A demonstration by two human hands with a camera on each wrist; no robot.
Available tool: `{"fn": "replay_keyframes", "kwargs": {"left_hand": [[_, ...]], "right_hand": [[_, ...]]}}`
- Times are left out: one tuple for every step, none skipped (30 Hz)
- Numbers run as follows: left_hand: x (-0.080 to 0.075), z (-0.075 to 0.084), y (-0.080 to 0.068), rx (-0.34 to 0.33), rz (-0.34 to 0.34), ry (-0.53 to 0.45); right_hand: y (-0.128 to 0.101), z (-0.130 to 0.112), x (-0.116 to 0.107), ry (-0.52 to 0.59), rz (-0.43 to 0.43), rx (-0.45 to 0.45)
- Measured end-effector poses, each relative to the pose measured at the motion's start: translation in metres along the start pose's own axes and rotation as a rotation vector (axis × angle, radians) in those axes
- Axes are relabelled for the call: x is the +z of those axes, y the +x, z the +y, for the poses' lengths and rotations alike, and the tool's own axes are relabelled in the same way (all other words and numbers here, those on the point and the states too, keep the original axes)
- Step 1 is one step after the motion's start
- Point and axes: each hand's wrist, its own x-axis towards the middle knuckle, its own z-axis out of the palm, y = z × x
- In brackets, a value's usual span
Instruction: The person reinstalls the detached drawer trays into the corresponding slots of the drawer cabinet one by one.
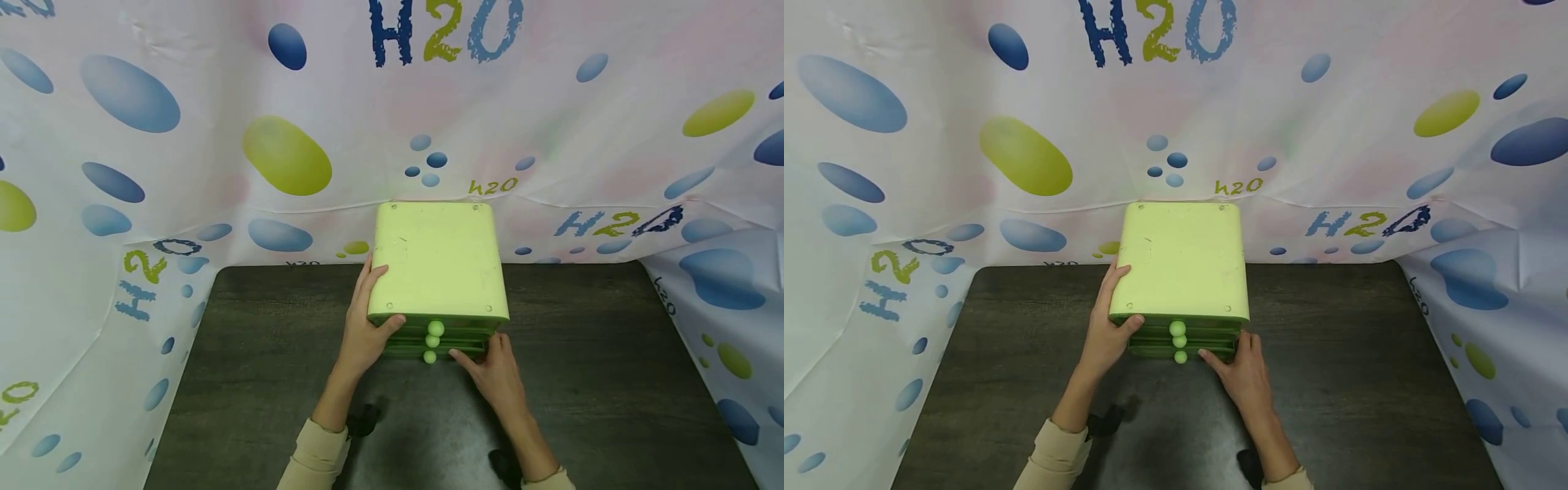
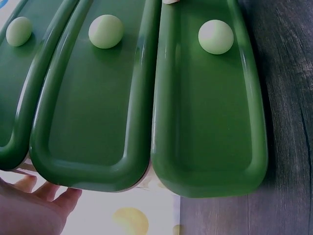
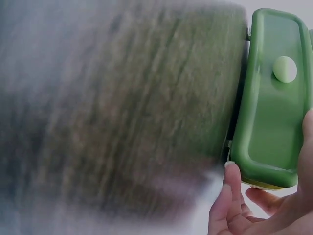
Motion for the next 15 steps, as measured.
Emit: {"fn": "replay_keyframes", "kwargs": {"left_hand": [[0.0001,-0.0002,-0.0003,0.002,0.0,-0.003],[0.0002,-0.0002,-0.0004,0.005,0.0,-0.005],[0.0002,-0.0002,-0.0006,0.007,0.0,-0.006],[0.0003,-0.0003,-0.0009,0.01,0.0,-0.007],[0.0004,-0.0005,-0.0011,0.011,0.001,-0.007],[0.0004,-0.0009,-0.0012,0.013,0.002,-0.005],[0.0004,-0.001,-0.0013,0.013,0.004,-0.003],[0.0004,-0.0013,-0.0014,0.014,0.005,0.001],[0.0004,-0.0018,-0.0014,0.014,0.006,0.004],[0.0004,-0.0023,-0.0015,0.015,0.007,0.007],[0.0004,-0.0027,-0.0015,0.016,0.007,0.011],[0.0003,-0.0032,-0.0017,0.018,0.007,0.014],[0.0002,-0.0035,-0.0019,0.019,0.008,0.016],[0.0001,-0.0038,-0.002,0.02,0.007,0.017],[0.0001,-0.004,-0.0021,0.023,0.006,0.017]], "right_hand": [[-0.0002,-0.0001,0.0003,-0.005,0.007,-0.001],[-0.0003,-0.0002,0.0004,-0.01,0.013,-0.002],[-0.0004,-0.0002,0.0006,-0.017,0.018,-0.001],[-0.0004,-0.0005,0.0006,-0.02,0.023,0.0],[-0.0005,-0.0006,0.0007,-0.024,0.025,0.003],[-0.0004,-0.0007,0.0008,-0.026,0.027,0.005],[-0.0002,-0.0008,0.0011,-0.028,0.027,0.006],[-0.0002,-0.0008,0.0013,-0.029,0.027,0.008],[-0.0001,-0.0009,0.0017,-0.03,0.028,0.009],[0.0001,-0.0009,0.002,-0.028,0.03,0.007],[0.0003,-0.0007,0.0024,-0.03,0.033,0.005],[0.0004,-0.0007,0.0028,-0.029,0.037,0.003],[0.0005,-0.0007,0.0032,-0.029,0.042,-0.001],[0.0005,-0.0007,0.0036,-0.025,0.047,-0.004],[0.0007,-0.0008,0.004,-0.023,0.053,-0.008]]}}
